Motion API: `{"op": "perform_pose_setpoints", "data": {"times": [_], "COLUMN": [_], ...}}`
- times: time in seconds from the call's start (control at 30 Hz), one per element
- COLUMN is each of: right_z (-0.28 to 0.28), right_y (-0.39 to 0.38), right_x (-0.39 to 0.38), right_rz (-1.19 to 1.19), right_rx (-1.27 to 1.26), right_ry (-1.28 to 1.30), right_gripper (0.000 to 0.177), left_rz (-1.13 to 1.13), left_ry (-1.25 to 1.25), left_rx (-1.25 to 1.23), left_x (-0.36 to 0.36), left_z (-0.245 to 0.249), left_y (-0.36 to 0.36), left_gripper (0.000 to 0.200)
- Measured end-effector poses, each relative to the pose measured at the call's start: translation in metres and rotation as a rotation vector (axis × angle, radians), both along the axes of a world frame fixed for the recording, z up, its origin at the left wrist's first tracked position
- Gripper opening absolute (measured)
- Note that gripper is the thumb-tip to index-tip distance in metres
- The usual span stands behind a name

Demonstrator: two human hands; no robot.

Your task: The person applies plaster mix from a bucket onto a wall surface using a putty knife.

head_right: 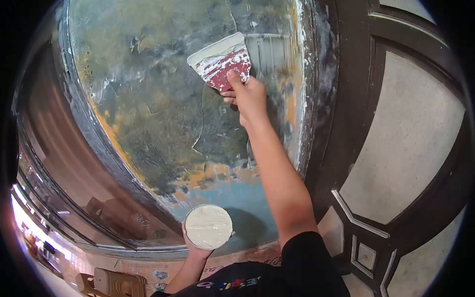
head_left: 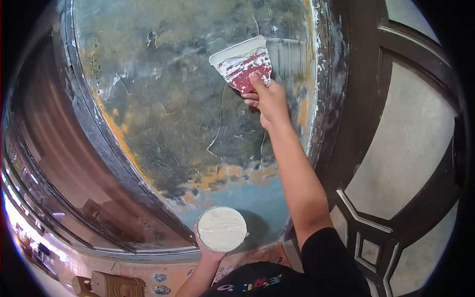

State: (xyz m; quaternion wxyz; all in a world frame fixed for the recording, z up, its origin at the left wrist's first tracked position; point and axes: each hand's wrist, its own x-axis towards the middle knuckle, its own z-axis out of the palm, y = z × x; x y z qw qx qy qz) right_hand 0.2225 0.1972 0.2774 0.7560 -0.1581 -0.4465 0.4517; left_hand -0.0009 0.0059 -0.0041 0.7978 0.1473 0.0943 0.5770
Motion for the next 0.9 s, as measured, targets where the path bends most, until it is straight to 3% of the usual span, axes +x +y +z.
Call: {"op": "perform_pose_setpoints", "data": {"times": [0.2,0.37,0.47,0.6,0.73,0.8,0.87,0.9], "right_z": [-0.043,-0.109,-0.13,-0.105,-0.071,-0.062,-0.071,-0.068], "right_y": [-0.006,-0.026,-0.037,-0.054,-0.072,-0.077,-0.072,-0.078], "right_x": [-0.005,0.001,0.005,0.004,0.002,0.004,0.02,0.021], "right_rz": [-0.262,-0.203,-0.107,-0.149,-0.343,-0.562,-0.59,-0.557], "right_rx": [-0.122,-0.231,-0.179,-0.069,0.066,0.024,0.041,0.066], "right_ry": [-0.066,-0.082,-0.035,0.011,0.021,0.061,-0.067,-0.107], "right_gripper": [0.028,0.025,0.022,0.024,0.029,0.025,0.018,0.017], "left_rz": [-0.012,-0.084,-0.061,-0.066,-0.048,-0.064,-0.033,-0.124], "left_ry": [0.075,-0.048,0.042,0.068,0.04,-0.026,0.007,-0.337], "left_rx": [0.001,-0.018,0.003,0.066,0.064,0.062,0.059,-0.067], "left_x": [-0.025,-0.04,-0.05,-0.054,-0.049,-0.047,-0.045,-0.044], "left_z": [-0.004,-0.006,-0.009,-0.002,-0.001,-0.006,-0.008,-0.007], "left_y": [-0.001,-0.005,-0.006,-0.005,-0.006,-0.005,-0.007,-0.008], "left_gripper": [0.083,0.081,0.086,0.088,0.089,0.087,0.086,0.085]}}
